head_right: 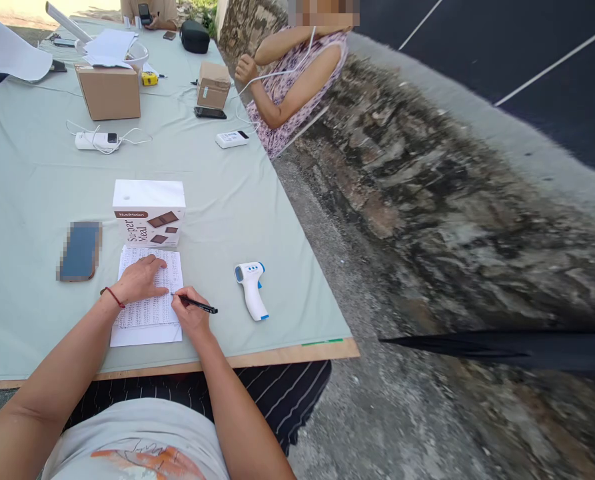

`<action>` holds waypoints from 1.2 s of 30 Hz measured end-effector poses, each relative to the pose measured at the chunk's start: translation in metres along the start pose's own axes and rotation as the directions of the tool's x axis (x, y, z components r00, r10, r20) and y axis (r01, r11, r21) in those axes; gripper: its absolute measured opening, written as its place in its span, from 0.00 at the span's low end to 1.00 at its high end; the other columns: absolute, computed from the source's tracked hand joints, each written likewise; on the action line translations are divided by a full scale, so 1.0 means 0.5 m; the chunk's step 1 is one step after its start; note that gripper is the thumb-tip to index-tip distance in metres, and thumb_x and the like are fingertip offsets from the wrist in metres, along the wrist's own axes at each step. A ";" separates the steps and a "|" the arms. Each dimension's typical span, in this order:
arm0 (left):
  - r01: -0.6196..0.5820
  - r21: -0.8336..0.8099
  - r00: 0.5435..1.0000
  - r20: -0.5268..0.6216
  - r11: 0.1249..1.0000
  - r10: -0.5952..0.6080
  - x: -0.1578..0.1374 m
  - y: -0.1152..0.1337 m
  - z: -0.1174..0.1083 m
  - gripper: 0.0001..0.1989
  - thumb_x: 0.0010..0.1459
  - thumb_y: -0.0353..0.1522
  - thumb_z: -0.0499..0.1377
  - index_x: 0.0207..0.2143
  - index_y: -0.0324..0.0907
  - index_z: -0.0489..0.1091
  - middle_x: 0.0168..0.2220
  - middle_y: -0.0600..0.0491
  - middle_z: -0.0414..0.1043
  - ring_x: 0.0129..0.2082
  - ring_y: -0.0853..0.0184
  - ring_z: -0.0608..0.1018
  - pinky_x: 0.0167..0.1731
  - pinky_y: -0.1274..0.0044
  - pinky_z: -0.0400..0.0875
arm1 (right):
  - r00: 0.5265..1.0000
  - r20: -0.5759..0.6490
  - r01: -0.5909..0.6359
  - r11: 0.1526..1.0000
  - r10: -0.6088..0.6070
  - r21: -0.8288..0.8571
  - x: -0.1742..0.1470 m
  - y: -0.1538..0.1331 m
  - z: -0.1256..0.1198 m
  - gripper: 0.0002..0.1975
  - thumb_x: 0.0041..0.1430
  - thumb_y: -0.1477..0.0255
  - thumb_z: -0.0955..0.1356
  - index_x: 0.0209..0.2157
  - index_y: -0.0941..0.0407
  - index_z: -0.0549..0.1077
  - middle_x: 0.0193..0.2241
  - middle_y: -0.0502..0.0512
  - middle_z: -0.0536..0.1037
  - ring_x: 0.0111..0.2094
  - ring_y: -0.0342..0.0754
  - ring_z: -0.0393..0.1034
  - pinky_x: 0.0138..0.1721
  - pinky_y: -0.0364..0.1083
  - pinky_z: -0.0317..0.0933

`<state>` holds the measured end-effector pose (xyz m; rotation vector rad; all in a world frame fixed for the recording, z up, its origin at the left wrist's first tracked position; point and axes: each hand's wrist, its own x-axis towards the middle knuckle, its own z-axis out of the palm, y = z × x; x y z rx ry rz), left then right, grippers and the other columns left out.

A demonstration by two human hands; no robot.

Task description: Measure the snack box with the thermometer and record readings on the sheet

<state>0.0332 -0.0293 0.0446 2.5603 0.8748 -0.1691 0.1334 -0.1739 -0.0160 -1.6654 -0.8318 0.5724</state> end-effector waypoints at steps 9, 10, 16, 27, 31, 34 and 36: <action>0.030 0.030 0.998 0.054 0.999 -0.032 -0.004 0.008 -0.012 0.28 0.54 0.40 0.66 0.54 0.39 0.65 0.52 0.45 0.67 0.50 0.54 0.73 0.46 0.67 0.71 | 1.000 -0.011 0.005 1.000 -0.005 -0.003 -0.001 0.003 0.001 0.10 0.49 0.62 0.64 0.24 0.54 0.69 0.21 0.49 0.69 0.24 0.45 0.62 0.28 0.45 0.59; 0.030 0.030 0.998 0.053 0.999 -0.031 -0.004 0.008 -0.012 0.28 0.54 0.40 0.66 0.54 0.39 0.65 0.52 0.45 0.67 0.50 0.54 0.73 0.46 0.67 0.71 | 1.000 -0.013 0.002 1.000 -0.002 -0.001 -0.001 0.003 0.001 0.10 0.49 0.62 0.64 0.24 0.54 0.69 0.21 0.49 0.70 0.24 0.45 0.62 0.28 0.45 0.59; 0.031 0.024 0.999 0.044 0.999 -0.032 -0.004 0.006 -0.010 0.27 0.54 0.39 0.66 0.54 0.40 0.65 0.52 0.45 0.67 0.49 0.54 0.74 0.44 0.68 0.71 | 1.000 -0.027 -0.011 1.000 0.011 0.017 0.001 0.005 0.000 0.10 0.49 0.62 0.64 0.24 0.54 0.69 0.21 0.49 0.70 0.24 0.45 0.62 0.28 0.45 0.59; 0.030 0.022 0.998 0.049 0.999 -0.031 -0.003 0.008 -0.011 0.28 0.54 0.39 0.66 0.54 0.40 0.65 0.52 0.45 0.67 0.50 0.54 0.73 0.45 0.67 0.71 | 1.000 -0.022 0.001 1.000 -0.001 0.000 0.000 0.002 0.000 0.10 0.50 0.62 0.64 0.25 0.54 0.69 0.22 0.49 0.69 0.24 0.45 0.62 0.28 0.45 0.59; 0.025 0.021 0.999 0.047 0.999 -0.026 -0.002 0.006 -0.009 0.28 0.54 0.40 0.66 0.54 0.40 0.65 0.52 0.45 0.67 0.50 0.54 0.73 0.46 0.67 0.71 | 1.000 -0.030 -0.004 1.000 0.004 0.007 0.000 0.002 0.001 0.09 0.49 0.63 0.63 0.24 0.54 0.68 0.21 0.48 0.69 0.24 0.45 0.61 0.27 0.44 0.59; 0.029 0.025 0.998 0.051 0.999 -0.030 -0.002 0.006 -0.009 0.28 0.54 0.40 0.66 0.54 0.40 0.65 0.52 0.45 0.67 0.51 0.55 0.73 0.46 0.67 0.71 | 0.999 -0.031 -0.005 1.000 0.005 0.007 0.000 0.001 0.001 0.09 0.48 0.63 0.63 0.24 0.54 0.68 0.20 0.48 0.68 0.23 0.45 0.61 0.27 0.44 0.58; 0.033 0.028 0.998 0.052 0.999 -0.034 -0.002 0.006 -0.009 0.28 0.54 0.40 0.66 0.54 0.40 0.65 0.52 0.45 0.67 0.51 0.55 0.73 0.46 0.67 0.71 | 1.000 -0.028 -0.007 1.000 0.007 0.006 0.001 0.002 0.001 0.09 0.48 0.63 0.63 0.24 0.54 0.68 0.20 0.48 0.68 0.23 0.45 0.61 0.27 0.44 0.58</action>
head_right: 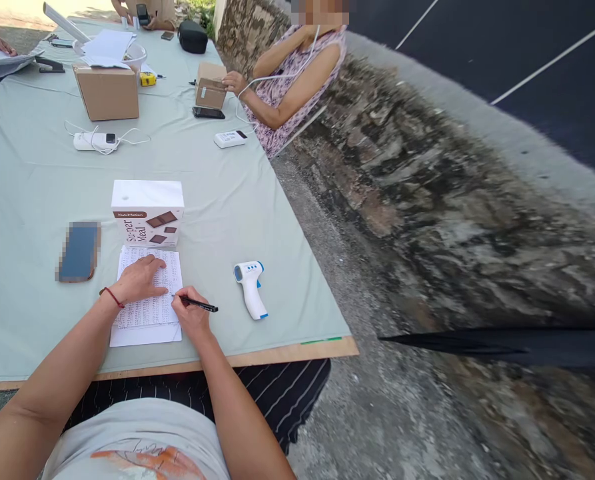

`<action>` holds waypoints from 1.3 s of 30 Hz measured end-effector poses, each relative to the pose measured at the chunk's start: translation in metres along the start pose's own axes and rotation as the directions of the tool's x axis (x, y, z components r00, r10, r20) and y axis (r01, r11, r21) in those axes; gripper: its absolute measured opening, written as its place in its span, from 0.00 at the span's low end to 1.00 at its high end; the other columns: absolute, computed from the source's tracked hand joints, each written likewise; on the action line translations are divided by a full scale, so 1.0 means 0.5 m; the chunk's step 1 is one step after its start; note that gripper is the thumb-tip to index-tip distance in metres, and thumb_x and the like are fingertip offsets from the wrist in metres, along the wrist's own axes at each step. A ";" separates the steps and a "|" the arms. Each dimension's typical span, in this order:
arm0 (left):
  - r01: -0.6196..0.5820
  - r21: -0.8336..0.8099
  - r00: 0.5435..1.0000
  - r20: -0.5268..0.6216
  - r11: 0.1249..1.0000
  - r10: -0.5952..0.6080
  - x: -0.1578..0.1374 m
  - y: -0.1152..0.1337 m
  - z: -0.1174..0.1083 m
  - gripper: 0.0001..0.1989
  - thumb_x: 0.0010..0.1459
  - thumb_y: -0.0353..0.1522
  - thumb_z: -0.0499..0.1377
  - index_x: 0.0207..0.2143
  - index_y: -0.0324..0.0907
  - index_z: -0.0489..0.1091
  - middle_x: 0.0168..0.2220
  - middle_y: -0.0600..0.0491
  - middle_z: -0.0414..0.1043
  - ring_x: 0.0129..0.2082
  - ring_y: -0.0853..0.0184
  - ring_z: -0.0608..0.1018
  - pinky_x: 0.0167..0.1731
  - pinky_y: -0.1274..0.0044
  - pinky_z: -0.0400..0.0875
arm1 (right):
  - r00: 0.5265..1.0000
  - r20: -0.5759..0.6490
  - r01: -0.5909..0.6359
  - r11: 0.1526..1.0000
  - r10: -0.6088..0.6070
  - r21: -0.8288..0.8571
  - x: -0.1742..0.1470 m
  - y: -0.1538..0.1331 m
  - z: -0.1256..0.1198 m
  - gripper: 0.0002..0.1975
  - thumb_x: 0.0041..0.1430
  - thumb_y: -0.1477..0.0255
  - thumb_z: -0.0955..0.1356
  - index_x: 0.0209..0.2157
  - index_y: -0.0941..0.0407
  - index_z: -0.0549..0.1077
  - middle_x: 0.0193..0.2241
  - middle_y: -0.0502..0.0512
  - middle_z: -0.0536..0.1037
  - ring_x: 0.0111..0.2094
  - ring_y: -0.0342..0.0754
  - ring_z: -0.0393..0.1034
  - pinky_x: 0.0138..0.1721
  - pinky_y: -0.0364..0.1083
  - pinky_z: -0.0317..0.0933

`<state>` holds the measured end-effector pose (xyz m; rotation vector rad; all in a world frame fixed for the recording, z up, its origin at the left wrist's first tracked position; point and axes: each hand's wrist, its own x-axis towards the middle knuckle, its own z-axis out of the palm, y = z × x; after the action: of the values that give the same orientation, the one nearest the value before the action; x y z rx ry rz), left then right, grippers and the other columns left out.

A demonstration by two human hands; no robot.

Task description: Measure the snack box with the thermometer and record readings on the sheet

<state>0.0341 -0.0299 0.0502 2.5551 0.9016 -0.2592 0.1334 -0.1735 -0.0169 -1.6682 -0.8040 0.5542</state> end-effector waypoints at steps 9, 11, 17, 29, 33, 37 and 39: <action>-0.009 -0.011 1.000 -0.014 1.000 0.009 0.002 -0.004 0.006 0.27 0.53 0.39 0.66 0.53 0.41 0.65 0.51 0.46 0.67 0.51 0.55 0.73 0.47 0.67 0.71 | 1.000 -0.018 -0.020 1.000 0.019 -0.013 0.000 0.004 -0.003 0.10 0.49 0.62 0.63 0.25 0.54 0.69 0.22 0.49 0.70 0.25 0.45 0.62 0.28 0.45 0.60; -0.009 -0.020 1.000 -0.021 1.000 0.008 0.002 -0.005 0.007 0.27 0.52 0.39 0.66 0.52 0.42 0.65 0.51 0.46 0.67 0.50 0.55 0.73 0.46 0.67 0.72 | 1.000 -0.013 -0.017 1.000 0.017 -0.018 0.000 0.003 -0.003 0.10 0.49 0.63 0.63 0.25 0.54 0.68 0.22 0.49 0.70 0.25 0.45 0.62 0.28 0.44 0.60; -0.022 -0.039 0.999 -0.039 0.999 0.020 0.003 -0.007 0.008 0.26 0.51 0.39 0.66 0.51 0.42 0.66 0.50 0.45 0.67 0.50 0.53 0.74 0.45 0.65 0.72 | 1.000 -0.001 0.005 1.000 -0.005 -0.016 -0.001 0.002 -0.003 0.09 0.49 0.64 0.63 0.24 0.54 0.68 0.21 0.48 0.69 0.24 0.45 0.61 0.27 0.44 0.59; -0.016 -0.021 1.000 -0.011 1.000 0.016 0.002 -0.004 0.004 0.27 0.53 0.40 0.65 0.53 0.41 0.65 0.51 0.45 0.67 0.51 0.54 0.73 0.45 0.68 0.71 | 0.992 -0.120 0.048 0.998 -0.043 0.037 0.001 0.003 -0.009 0.14 0.58 0.59 0.64 0.35 0.55 0.72 0.31 0.53 0.75 0.33 0.49 0.69 0.36 0.47 0.65; -0.017 -0.039 1.000 -0.021 0.999 0.016 0.001 -0.007 0.003 0.26 0.52 0.39 0.65 0.52 0.42 0.65 0.51 0.46 0.68 0.50 0.54 0.73 0.45 0.67 0.71 | 0.992 -0.114 0.062 0.998 -0.062 -0.006 0.002 0.010 -0.008 0.13 0.59 0.61 0.64 0.36 0.55 0.73 0.33 0.54 0.76 0.35 0.49 0.70 0.38 0.48 0.66; -0.001 -0.081 0.999 -0.035 0.997 -0.002 0.001 -0.013 0.002 0.19 0.55 0.36 0.61 0.49 0.42 0.66 0.48 0.46 0.69 0.47 0.56 0.75 0.42 0.68 0.71 | 0.985 -0.141 0.091 0.995 -0.097 -0.047 0.003 0.021 -0.006 0.13 0.59 0.62 0.63 0.38 0.54 0.73 0.36 0.55 0.76 0.38 0.50 0.71 0.41 0.48 0.67; 0.013 -0.129 0.998 -0.064 0.992 -0.021 0.004 -0.016 0.004 0.16 0.56 0.33 0.59 0.47 0.42 0.67 0.45 0.48 0.70 0.44 0.58 0.75 0.40 0.69 0.71 | 0.981 -0.156 0.109 0.993 -0.116 -0.050 0.002 0.026 -0.004 0.14 0.61 0.61 0.62 0.41 0.55 0.73 0.38 0.56 0.77 0.41 0.51 0.71 0.43 0.49 0.67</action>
<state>0.0307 -0.0242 0.0450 2.4507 0.9334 -0.1191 0.1384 -0.1755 -0.0287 -1.6697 -0.7919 0.3233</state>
